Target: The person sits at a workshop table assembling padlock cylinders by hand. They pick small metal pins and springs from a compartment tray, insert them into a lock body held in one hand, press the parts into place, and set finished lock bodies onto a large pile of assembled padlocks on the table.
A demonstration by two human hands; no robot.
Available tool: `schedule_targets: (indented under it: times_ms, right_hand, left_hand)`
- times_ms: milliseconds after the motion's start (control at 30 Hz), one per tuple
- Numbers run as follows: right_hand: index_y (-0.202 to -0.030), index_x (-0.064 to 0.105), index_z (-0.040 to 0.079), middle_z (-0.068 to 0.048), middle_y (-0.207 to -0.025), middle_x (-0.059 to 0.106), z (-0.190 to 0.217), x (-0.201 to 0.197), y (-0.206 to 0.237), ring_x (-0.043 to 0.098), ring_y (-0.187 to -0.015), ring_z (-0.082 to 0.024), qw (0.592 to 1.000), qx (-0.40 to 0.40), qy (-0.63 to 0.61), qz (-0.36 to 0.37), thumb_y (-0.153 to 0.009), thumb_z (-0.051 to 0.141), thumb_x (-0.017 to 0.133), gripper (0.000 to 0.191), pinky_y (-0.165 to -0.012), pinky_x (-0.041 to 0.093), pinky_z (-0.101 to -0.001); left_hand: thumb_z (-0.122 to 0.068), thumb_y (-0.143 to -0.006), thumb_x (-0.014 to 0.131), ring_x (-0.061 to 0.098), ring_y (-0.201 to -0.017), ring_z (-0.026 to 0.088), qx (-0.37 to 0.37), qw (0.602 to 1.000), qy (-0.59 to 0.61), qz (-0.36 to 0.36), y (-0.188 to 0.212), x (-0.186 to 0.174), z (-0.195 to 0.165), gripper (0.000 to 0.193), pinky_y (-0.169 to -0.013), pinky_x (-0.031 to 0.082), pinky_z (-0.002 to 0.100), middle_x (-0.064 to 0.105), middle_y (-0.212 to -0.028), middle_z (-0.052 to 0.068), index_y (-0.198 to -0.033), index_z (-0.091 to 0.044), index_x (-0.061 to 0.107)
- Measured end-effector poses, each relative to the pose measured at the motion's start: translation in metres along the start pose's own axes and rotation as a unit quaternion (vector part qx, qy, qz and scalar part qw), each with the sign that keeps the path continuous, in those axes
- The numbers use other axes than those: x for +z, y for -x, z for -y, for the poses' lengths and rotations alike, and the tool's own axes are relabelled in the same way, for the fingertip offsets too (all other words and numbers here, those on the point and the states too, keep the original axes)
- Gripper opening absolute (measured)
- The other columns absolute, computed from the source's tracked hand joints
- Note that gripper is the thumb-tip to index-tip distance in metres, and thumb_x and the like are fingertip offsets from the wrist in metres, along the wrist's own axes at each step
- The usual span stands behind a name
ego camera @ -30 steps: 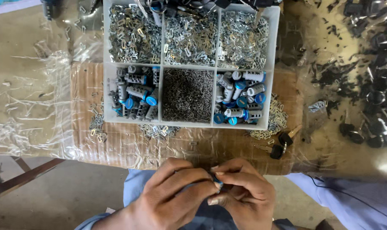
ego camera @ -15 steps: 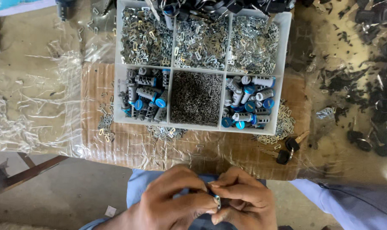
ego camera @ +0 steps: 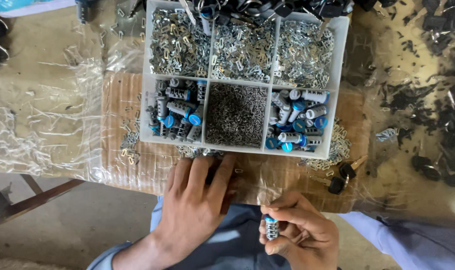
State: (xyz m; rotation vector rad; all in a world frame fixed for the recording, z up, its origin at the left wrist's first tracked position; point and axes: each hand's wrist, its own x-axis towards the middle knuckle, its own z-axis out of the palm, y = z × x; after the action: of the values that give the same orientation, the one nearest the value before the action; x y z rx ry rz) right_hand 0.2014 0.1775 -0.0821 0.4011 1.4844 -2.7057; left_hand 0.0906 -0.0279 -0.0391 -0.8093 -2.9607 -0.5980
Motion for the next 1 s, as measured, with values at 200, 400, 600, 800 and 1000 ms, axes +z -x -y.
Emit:
schedule_targets:
  times_ms: [200,400,600,800,1000]
  right_hand:
    - [-0.115,0.072,-0.012,-0.029,-0.115,0.065,0.000,0.005,-0.003,0.074,-0.093,-0.028,0.999,0.010,-0.017,0.029,-0.074,-0.022,0.082,0.044,-0.074,0.069,-0.0388]
    - [-0.116,0.072,-0.012,-0.028,-0.117,0.065,0.005,0.012,-0.007,0.075,-0.096,-0.028,0.998,-0.013,-0.007,0.055,-0.077,-0.016,0.082,0.040,-0.079,0.069,-0.0393]
    - [-0.113,0.072,-0.011,-0.028,-0.114,0.066,0.004,0.014,-0.007,0.076,-0.094,-0.028,0.999,-0.016,0.024,0.026,-0.076,-0.014,0.085,0.039,-0.077,0.070,-0.0392]
    - [-0.121,0.068,-0.008,-0.029,-0.115,0.067,0.005,0.020,-0.008,0.076,-0.094,-0.028,0.999,0.021,0.019,-0.026,-0.076,-0.011,0.084,0.048,-0.077,0.071,-0.0405]
    - [-0.118,0.068,-0.009,-0.028,-0.125,0.065,0.007,0.024,-0.012,0.073,-0.105,-0.028,0.999,0.007,0.041,-0.003,-0.082,-0.010,0.082,0.039,-0.084,0.069,-0.0386]
  left_hand:
    - [-0.012,-0.093,0.077,0.065,-0.099,0.026,-0.030,0.988,0.146,-0.044,-0.009,-0.024,-0.002,0.036,-0.085,0.055,0.037,0.065,-0.112,0.009,-0.126,-0.007,0.064]
    - [-0.015,-0.083,0.075,0.060,-0.099,0.034,0.001,0.996,0.086,-0.003,0.004,-0.010,0.000,0.047,-0.087,0.052,0.045,0.062,-0.111,0.014,-0.127,0.000,0.065]
    - [-0.030,-0.079,0.081,0.059,-0.101,0.033,0.027,1.000,0.013,0.006,0.012,-0.016,0.006,0.052,-0.084,0.052,0.045,0.061,-0.111,0.015,-0.123,-0.003,0.071]
    - [-0.007,-0.071,0.083,0.070,-0.103,0.031,0.128,0.982,0.136,-0.034,0.021,-0.025,0.022,0.030,-0.088,0.059,0.041,0.071,-0.106,0.012,-0.100,-0.001,0.075]
    - [0.005,-0.078,0.088,0.073,-0.097,0.023,0.046,0.902,0.419,-0.092,0.019,-0.010,-0.006,0.027,-0.084,0.063,0.036,0.076,-0.103,0.008,-0.100,-0.005,0.074]
